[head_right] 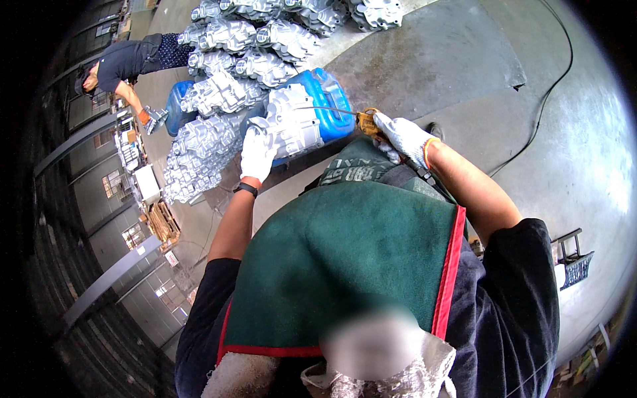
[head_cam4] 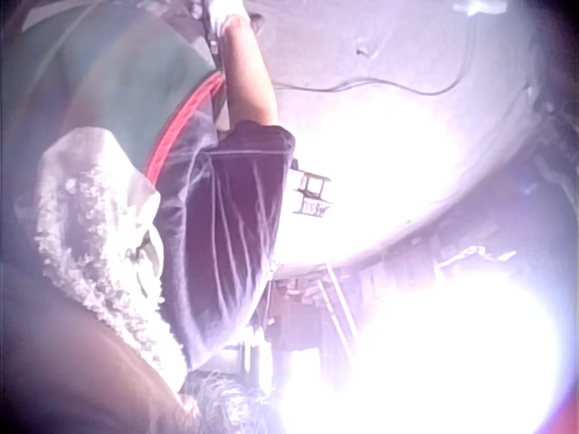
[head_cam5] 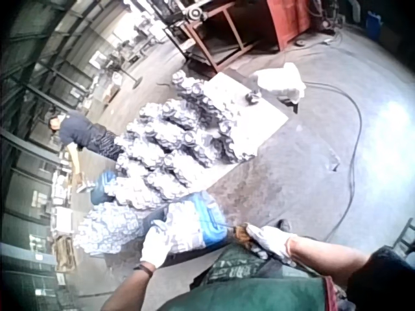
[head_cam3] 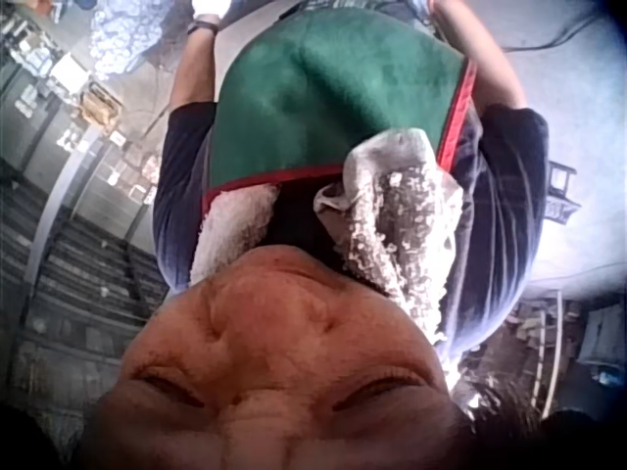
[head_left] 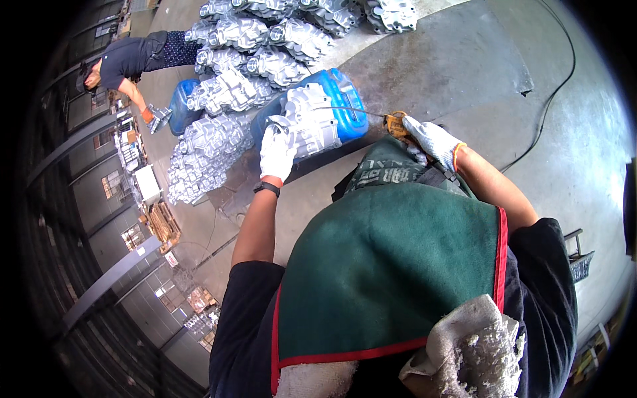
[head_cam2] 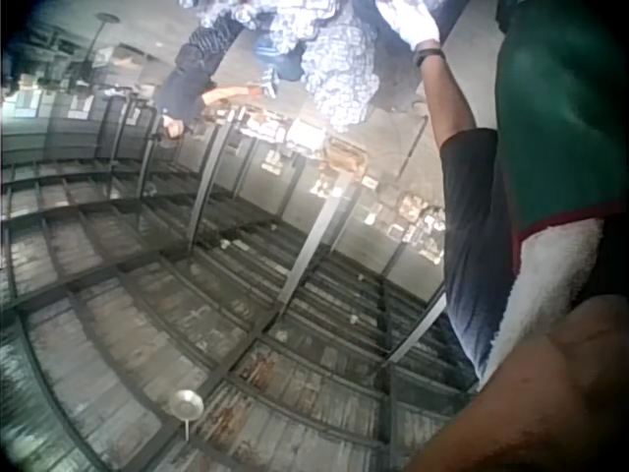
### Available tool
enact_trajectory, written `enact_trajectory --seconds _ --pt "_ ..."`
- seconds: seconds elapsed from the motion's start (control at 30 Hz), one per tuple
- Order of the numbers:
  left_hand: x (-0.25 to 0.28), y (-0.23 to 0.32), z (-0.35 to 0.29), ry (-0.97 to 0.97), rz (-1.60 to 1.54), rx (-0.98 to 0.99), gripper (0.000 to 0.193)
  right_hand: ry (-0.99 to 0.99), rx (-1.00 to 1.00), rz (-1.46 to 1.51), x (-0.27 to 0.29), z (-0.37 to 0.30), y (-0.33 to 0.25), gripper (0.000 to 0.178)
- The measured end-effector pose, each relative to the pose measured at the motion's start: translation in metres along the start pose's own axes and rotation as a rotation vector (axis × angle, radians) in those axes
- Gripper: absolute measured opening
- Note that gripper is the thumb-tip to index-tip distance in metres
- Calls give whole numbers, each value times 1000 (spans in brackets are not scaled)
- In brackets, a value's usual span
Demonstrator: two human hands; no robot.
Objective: The person uses an air blow gun to remove debris from metal engine components, picking up each casting from a workbench, turning it around to reach all cavities, and placing it back with the other parts.
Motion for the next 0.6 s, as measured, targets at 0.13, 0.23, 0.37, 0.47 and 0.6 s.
enact_trajectory --seconds 0.13,0.23,0.37,0.47,0.6 --pt "-1 -1 -2 12 29 -22 54 -11 8 -15 -2 1 0 53" --pt "0 0 -1 10 21 -18 54 -14 -4 -24 -3 4 3 53" --pt "-1 0 -1 7 24 -15 54 -18 -7 -43 -3 3 0 54" --pt "-2 -2 -1 15 30 -22 53 -18 5 -52 -3 5 0 55" --pt "-1 -1 -1 19 14 -21 54 -21 -1 -57 -2 6 -1 55"
Point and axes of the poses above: each hand's wrist, its own z-axis towards the middle knuckle, its own x-axis out of the back of the hand, y = z × x, the point moved 7 cm from there along z, towards the middle knuckle, and after that the axes turned 14 degrees about -z, right-handed, at the moved point
